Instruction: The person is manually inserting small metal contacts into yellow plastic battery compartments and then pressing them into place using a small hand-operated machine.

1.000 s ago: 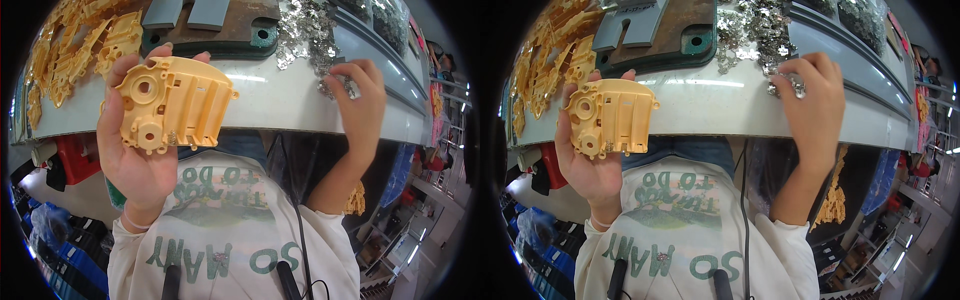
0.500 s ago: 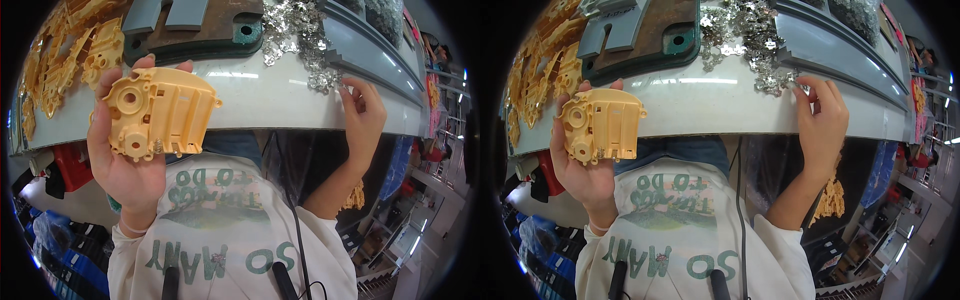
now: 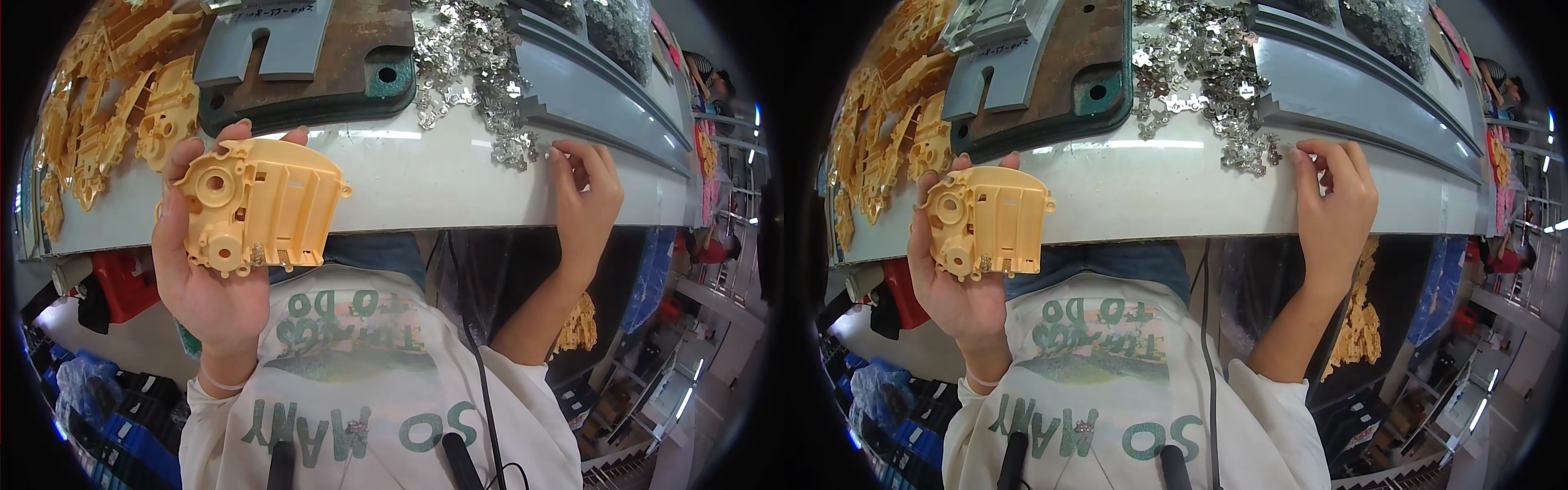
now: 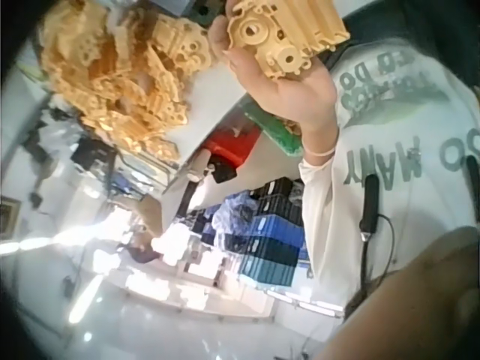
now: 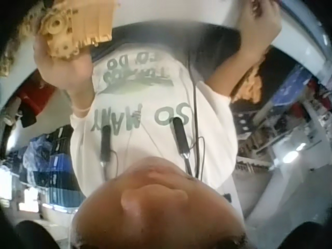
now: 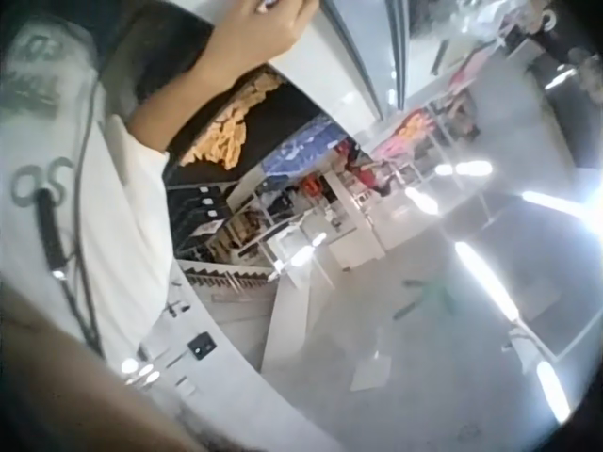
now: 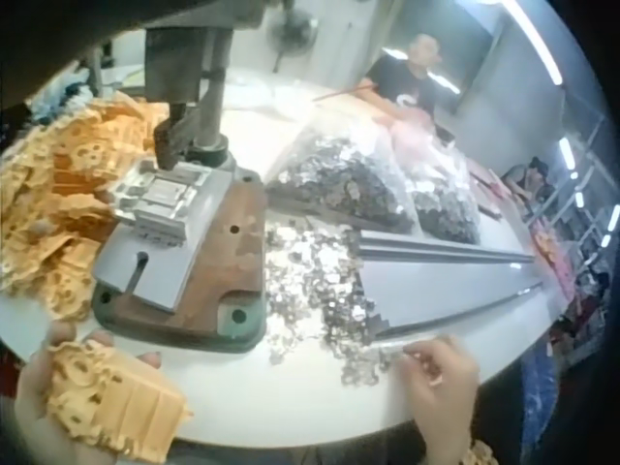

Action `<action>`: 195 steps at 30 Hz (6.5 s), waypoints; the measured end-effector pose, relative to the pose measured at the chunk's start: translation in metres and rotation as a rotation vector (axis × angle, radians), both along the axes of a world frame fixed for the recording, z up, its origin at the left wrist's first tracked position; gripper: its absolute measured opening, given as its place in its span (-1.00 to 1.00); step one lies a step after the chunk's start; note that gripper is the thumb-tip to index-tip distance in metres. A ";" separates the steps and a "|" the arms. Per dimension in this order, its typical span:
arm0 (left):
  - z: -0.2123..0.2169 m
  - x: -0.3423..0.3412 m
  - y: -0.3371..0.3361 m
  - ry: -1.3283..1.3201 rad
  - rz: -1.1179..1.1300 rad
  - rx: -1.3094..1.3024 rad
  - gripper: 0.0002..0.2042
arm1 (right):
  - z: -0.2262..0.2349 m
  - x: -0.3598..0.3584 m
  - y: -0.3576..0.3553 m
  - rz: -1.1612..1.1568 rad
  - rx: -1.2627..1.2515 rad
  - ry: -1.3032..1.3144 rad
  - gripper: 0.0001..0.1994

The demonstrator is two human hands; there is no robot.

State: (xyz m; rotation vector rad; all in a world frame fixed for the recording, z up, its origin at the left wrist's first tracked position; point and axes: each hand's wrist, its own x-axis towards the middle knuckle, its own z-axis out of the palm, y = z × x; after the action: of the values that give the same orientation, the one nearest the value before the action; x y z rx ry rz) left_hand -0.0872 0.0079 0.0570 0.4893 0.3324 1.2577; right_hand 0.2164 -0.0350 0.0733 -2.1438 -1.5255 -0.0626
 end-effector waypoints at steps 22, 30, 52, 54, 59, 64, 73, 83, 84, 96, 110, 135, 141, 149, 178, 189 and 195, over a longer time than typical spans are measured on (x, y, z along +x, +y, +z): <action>0.010 0.004 0.009 0.067 -0.020 0.061 -0.62 | 0.041 -0.039 0.133 0.606 -0.045 -0.196 -0.92; 0.009 -0.004 0.013 0.043 0.034 0.007 -0.62 | 0.037 -0.037 0.133 0.571 -0.039 -0.029 -0.90; 0.019 0.028 -0.005 0.324 0.234 0.161 -0.58 | 0.032 -0.114 -0.003 0.739 -0.007 0.947 -0.83; 0.055 0.047 0.001 0.465 0.435 -0.150 -0.56 | 0.032 -0.114 -0.008 0.796 -0.073 0.955 -0.82; 0.013 0.045 -0.009 0.292 0.493 -0.029 -0.57 | 0.028 -0.138 -0.024 0.322 -0.040 1.359 -0.86; 0.003 0.026 -0.019 0.161 0.421 0.253 -0.60 | 0.022 -0.144 -0.018 0.331 -0.015 1.342 -0.87; 0.002 0.025 -0.022 0.347 0.578 0.393 -0.57 | 0.021 -0.157 -0.021 0.385 0.036 0.995 -0.87; -0.009 0.021 -0.026 0.239 0.613 0.533 -0.51 | 0.022 -0.157 -0.023 0.429 0.053 0.984 -0.86; -0.008 0.022 -0.027 0.223 0.618 0.522 -0.53 | 0.022 -0.157 -0.023 0.432 0.044 0.985 -0.85; -0.005 0.022 -0.020 0.224 0.557 0.420 -0.60 | 0.014 -0.146 -0.016 0.622 0.090 0.859 -0.77; 0.007 0.020 -0.019 0.126 0.488 0.085 -0.61 | 0.000 -0.136 0.002 0.851 0.458 0.021 -0.68; -0.006 0.018 -0.013 0.190 0.544 0.443 -0.57 | 0.021 -0.131 0.004 0.993 0.457 -0.230 -0.64; -0.007 0.017 -0.013 0.235 0.536 0.476 -0.55 | 0.019 -0.137 0.003 0.954 0.381 -0.179 -0.65; -0.005 0.018 -0.014 0.160 0.513 0.364 -0.57 | 0.015 -0.139 0.009 0.936 0.401 -0.158 -0.67; 0.002 0.012 -0.018 0.129 0.495 0.151 -0.70 | 0.005 -0.151 -0.008 0.775 0.313 0.324 -0.75; -0.002 0.006 -0.014 0.092 0.431 0.259 -0.74 | -0.004 -0.147 -0.003 0.773 0.363 0.503 -0.69; -0.002 0.009 -0.014 0.052 0.379 0.177 -0.73 | -0.009 -0.146 -0.003 0.797 0.490 -0.018 -0.68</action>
State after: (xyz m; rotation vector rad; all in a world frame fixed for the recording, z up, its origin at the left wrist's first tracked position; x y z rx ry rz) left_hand -0.0781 -0.0065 0.0549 0.6308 0.3703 1.6538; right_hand 0.0706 -0.0380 0.0640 -1.0758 -2.0104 -0.1579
